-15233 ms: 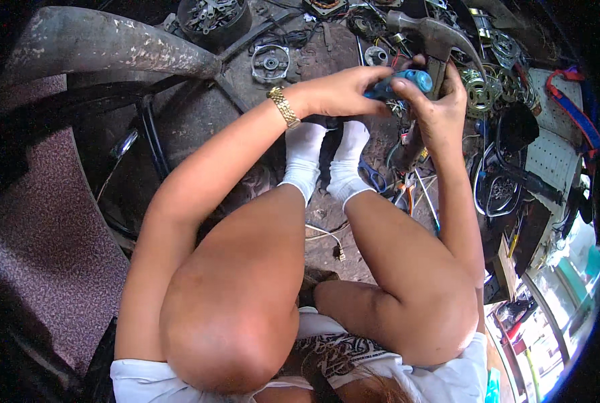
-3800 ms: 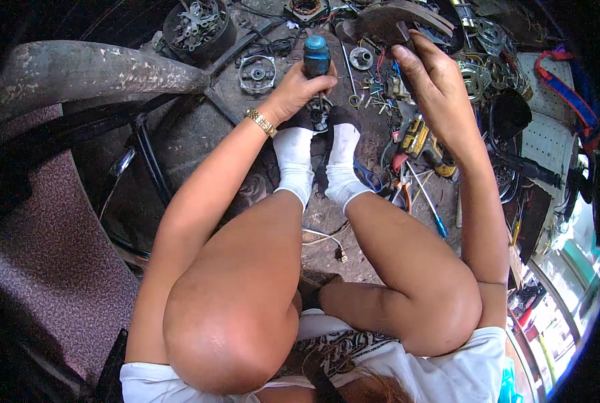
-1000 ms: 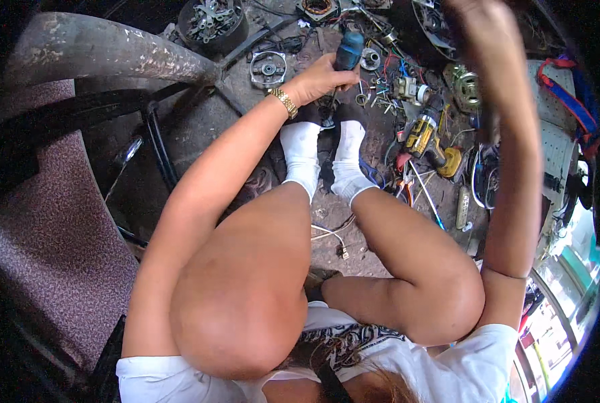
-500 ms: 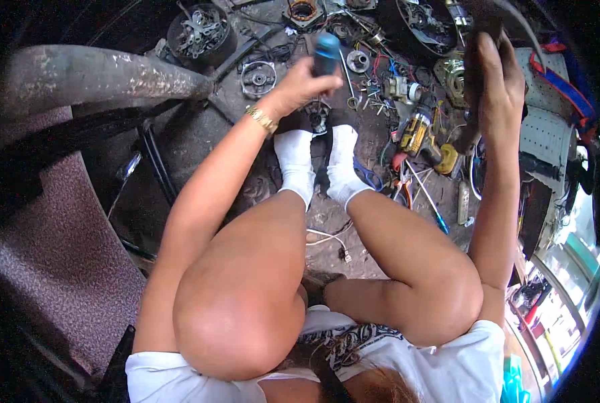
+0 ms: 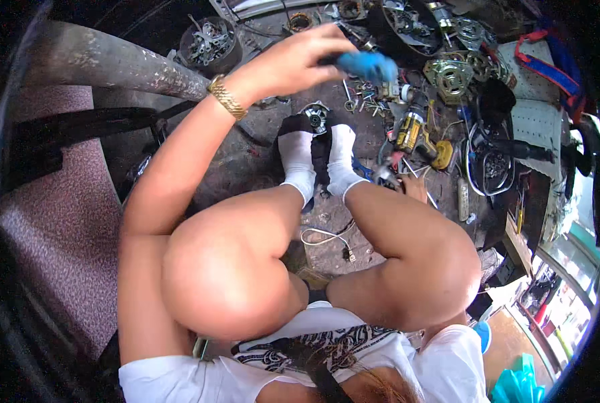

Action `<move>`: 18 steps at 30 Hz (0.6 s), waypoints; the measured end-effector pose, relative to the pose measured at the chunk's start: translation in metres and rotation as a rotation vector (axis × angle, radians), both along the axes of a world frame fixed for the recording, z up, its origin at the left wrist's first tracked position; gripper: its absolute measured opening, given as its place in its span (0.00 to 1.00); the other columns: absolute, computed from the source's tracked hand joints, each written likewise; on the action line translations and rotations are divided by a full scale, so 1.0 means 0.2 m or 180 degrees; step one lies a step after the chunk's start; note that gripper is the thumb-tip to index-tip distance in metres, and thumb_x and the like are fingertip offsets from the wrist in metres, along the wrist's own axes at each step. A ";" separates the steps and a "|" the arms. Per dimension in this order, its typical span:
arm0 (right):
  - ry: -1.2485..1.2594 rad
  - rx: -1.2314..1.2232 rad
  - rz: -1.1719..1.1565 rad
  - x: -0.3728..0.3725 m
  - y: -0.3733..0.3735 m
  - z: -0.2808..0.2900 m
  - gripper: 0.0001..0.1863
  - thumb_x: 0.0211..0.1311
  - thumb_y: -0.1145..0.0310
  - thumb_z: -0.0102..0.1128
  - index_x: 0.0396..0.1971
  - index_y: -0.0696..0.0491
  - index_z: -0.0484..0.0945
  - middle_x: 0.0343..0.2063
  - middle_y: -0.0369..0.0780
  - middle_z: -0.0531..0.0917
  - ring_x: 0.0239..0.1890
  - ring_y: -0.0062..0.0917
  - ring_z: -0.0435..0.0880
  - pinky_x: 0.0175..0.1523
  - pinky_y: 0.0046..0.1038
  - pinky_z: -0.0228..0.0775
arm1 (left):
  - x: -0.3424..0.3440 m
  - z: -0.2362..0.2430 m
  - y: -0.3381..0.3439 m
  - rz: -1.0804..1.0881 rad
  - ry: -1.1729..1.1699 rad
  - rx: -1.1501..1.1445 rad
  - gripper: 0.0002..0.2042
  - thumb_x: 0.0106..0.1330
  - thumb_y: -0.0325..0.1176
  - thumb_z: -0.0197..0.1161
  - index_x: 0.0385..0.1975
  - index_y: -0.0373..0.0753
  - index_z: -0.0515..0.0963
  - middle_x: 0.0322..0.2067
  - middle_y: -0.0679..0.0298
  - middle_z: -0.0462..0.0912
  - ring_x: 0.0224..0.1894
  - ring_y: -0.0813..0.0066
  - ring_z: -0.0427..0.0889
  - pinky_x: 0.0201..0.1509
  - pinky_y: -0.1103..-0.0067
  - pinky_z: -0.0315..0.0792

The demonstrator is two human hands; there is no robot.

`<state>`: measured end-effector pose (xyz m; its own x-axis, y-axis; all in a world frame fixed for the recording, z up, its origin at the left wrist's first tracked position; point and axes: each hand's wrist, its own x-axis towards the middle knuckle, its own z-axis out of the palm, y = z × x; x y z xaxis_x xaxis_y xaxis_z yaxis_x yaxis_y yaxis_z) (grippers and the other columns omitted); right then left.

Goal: The person disassembles alternator components by hand and using a screwdriver, a hammer, and pliers. They handle metal housings, stators, and small internal parts while sitting on a floor surrounded by various tools and wires.

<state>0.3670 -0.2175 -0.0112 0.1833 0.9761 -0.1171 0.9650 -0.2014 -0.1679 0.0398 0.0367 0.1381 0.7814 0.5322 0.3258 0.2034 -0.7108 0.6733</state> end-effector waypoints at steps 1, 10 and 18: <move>-0.0133 0.0110 0.0109 0.00 0.02 0.02 0.19 0.45 0.69 0.64 0.41 0.52 0.76 0.37 0.51 0.76 0.35 0.47 0.77 0.41 0.37 0.69 | 0.03 0.06 -0.02 -0.0104 0.0187 0.0028 0.17 0.49 0.27 0.63 0.41 0.39 0.74 0.38 0.59 0.73 0.43 0.60 0.74 0.47 0.73 0.68; 0.5899 -0.1393 -0.1480 -0.38 0.65 1.01 0.35 0.59 0.36 0.38 0.47 0.56 0.68 0.34 0.44 0.78 0.28 0.29 0.80 0.27 0.30 0.74 | 0.44 0.36 -0.22 -0.0974 0.0821 0.1991 0.23 0.46 0.28 0.64 0.45 0.47 0.68 0.36 0.62 0.73 0.36 0.63 0.79 0.37 0.71 0.76; 0.4927 -0.1051 -0.0791 -0.15 0.47 0.75 0.28 0.58 0.62 0.57 0.57 0.54 0.62 0.31 0.41 0.78 0.18 0.15 0.73 0.18 0.14 0.65 | 0.41 0.06 -0.19 -0.0790 0.0385 0.0932 0.30 0.41 0.37 0.68 0.46 0.35 0.65 0.44 0.54 0.69 0.48 0.55 0.68 0.50 0.65 0.65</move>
